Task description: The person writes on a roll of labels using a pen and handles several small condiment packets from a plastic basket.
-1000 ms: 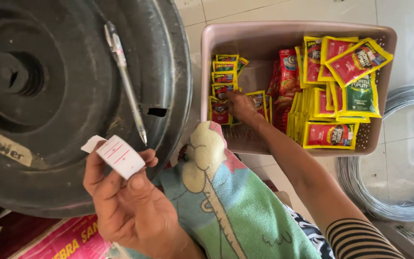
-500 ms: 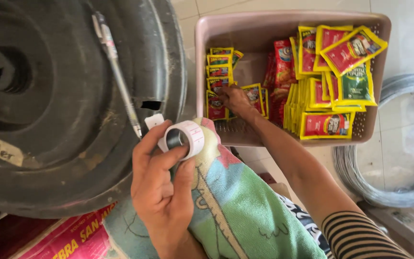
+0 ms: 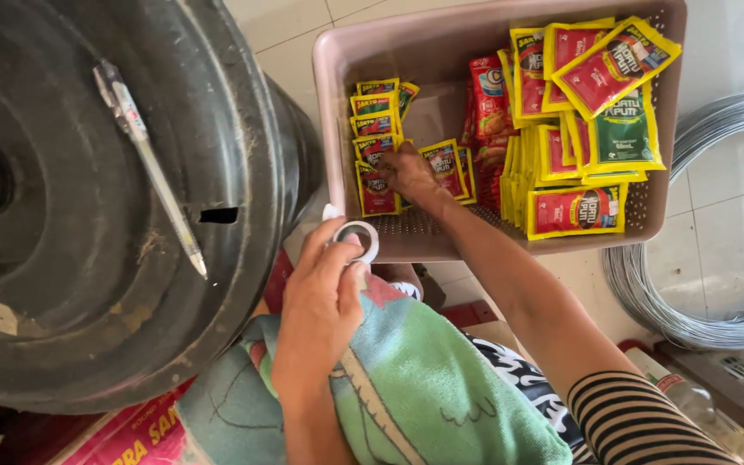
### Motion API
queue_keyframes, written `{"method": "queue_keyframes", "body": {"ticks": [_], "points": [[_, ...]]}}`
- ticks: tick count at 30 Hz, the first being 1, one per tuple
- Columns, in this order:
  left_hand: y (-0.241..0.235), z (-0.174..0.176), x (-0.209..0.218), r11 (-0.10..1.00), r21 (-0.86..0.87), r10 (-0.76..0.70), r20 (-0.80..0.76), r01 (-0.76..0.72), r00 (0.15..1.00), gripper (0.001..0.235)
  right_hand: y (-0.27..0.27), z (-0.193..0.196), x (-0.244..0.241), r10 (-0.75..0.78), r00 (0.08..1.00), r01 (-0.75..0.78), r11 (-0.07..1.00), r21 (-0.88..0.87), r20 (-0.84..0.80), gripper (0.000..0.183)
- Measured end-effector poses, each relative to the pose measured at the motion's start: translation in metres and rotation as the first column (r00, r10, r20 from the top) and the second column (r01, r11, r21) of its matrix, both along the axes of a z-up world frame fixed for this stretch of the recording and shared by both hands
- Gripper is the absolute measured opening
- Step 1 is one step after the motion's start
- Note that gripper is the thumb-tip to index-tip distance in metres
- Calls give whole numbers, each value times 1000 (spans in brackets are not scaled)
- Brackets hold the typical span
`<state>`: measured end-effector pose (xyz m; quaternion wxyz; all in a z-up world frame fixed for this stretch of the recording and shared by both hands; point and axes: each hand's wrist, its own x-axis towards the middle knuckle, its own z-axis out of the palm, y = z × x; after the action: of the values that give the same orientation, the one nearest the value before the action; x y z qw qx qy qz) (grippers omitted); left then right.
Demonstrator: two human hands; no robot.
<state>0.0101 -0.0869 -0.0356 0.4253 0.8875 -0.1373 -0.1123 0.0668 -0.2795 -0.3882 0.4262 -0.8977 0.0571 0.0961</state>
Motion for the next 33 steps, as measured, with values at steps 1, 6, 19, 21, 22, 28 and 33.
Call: {"method": "queue_keyframes", "body": {"ticks": [1,6,19,21,22,28,33], "points": [[-2,-2,1,1000,1,-4,1,4,1000,20,-2,0,0,-4,1000,4,1000,1,1,23],[-13,-4,14,996,76,-51,-14,52,999,22,-5,-32,0,-3,989,-32,972,233,149,13],[-14,-164,84,997,74,-10,-301,33,954,18,-19,17,0,-8,999,27,828,560,-37,10],[-10,-168,79,973,149,-117,-333,174,936,16,-26,37,4,29,998,14,785,619,-60,11],[-8,-170,77,974,150,-114,-327,171,938,16,-28,54,4,31,998,8,785,620,-53,11],[-4,-155,67,978,-106,-188,-99,178,977,13,-47,113,-7,204,880,-311,930,197,429,21],[-12,-119,55,959,-231,-172,-28,161,985,13,-49,155,-10,-19,981,192,-13,981,-192,6]]}}
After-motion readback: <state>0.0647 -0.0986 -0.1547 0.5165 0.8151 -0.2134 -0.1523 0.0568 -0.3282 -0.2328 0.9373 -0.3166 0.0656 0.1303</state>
